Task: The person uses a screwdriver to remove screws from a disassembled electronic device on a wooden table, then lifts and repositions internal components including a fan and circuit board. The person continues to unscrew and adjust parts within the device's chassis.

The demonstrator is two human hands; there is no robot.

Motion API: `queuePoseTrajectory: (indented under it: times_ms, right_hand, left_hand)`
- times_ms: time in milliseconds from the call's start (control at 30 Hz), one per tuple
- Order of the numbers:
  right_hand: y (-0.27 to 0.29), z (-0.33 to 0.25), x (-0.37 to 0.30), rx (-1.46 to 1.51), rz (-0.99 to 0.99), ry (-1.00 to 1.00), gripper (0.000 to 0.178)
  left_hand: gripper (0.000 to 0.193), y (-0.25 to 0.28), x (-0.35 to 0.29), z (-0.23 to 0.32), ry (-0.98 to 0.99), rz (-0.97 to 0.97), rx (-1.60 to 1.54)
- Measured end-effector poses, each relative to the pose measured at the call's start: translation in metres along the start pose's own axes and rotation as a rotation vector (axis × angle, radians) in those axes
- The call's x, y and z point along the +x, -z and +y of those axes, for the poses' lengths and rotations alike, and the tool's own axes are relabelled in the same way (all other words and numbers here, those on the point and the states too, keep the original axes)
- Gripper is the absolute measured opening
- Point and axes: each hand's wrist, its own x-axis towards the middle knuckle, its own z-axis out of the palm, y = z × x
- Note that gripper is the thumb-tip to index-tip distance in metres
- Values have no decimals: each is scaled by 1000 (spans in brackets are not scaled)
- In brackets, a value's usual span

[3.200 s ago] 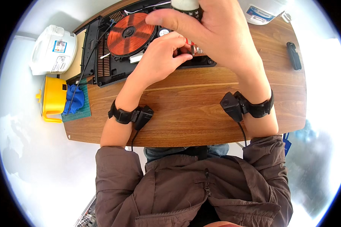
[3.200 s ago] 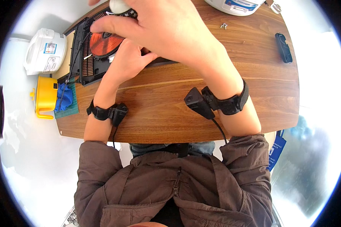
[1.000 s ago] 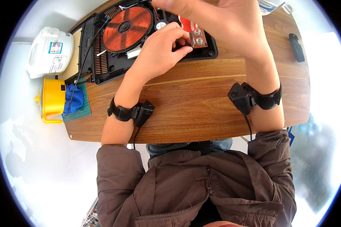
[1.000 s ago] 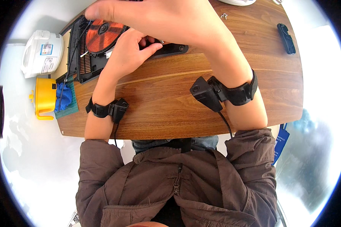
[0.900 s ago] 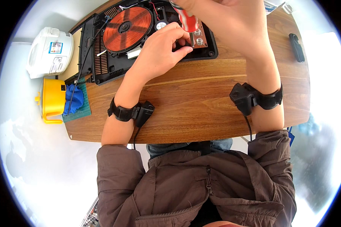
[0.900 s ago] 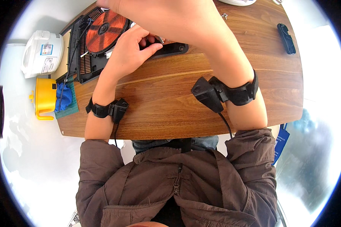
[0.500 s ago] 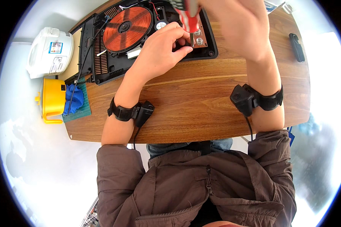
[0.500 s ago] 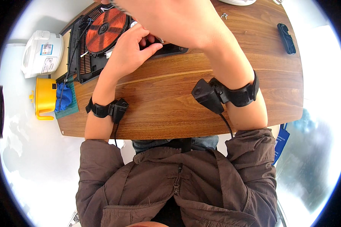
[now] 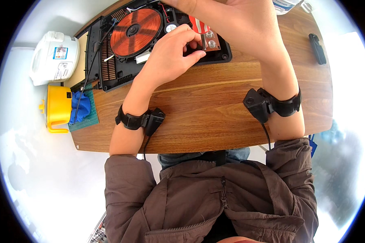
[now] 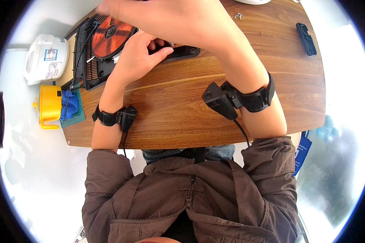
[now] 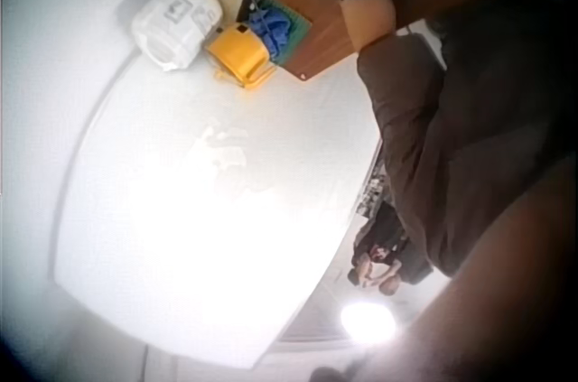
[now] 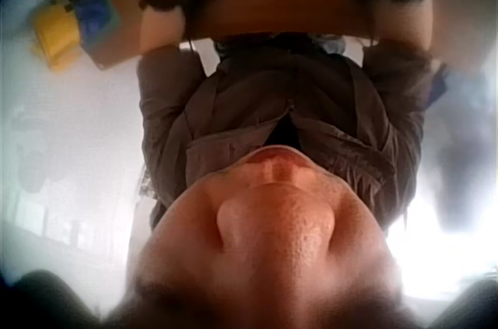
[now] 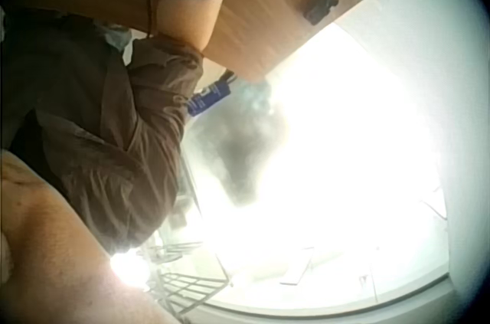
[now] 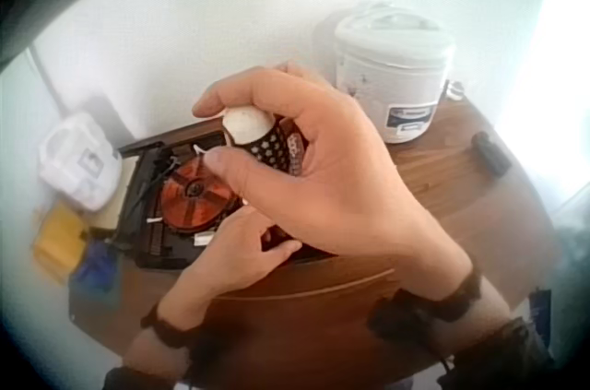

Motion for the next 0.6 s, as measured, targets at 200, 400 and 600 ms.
queuePoseTrajectory:
  times_ms: [200,400,600]
  right_hand:
    - [-3,-2,-4,-38,-33,-48,37]
    - [15,-4,0,-204,-194,-5,49]
    - [1,32,-2,221,-109,106,50]
  left_hand:
    - [18,-2,2,-1,2,-2,-20]
    - [20,0,4,4,43,-8,-22]
    - [21,1,6,4,-22,-15,81]
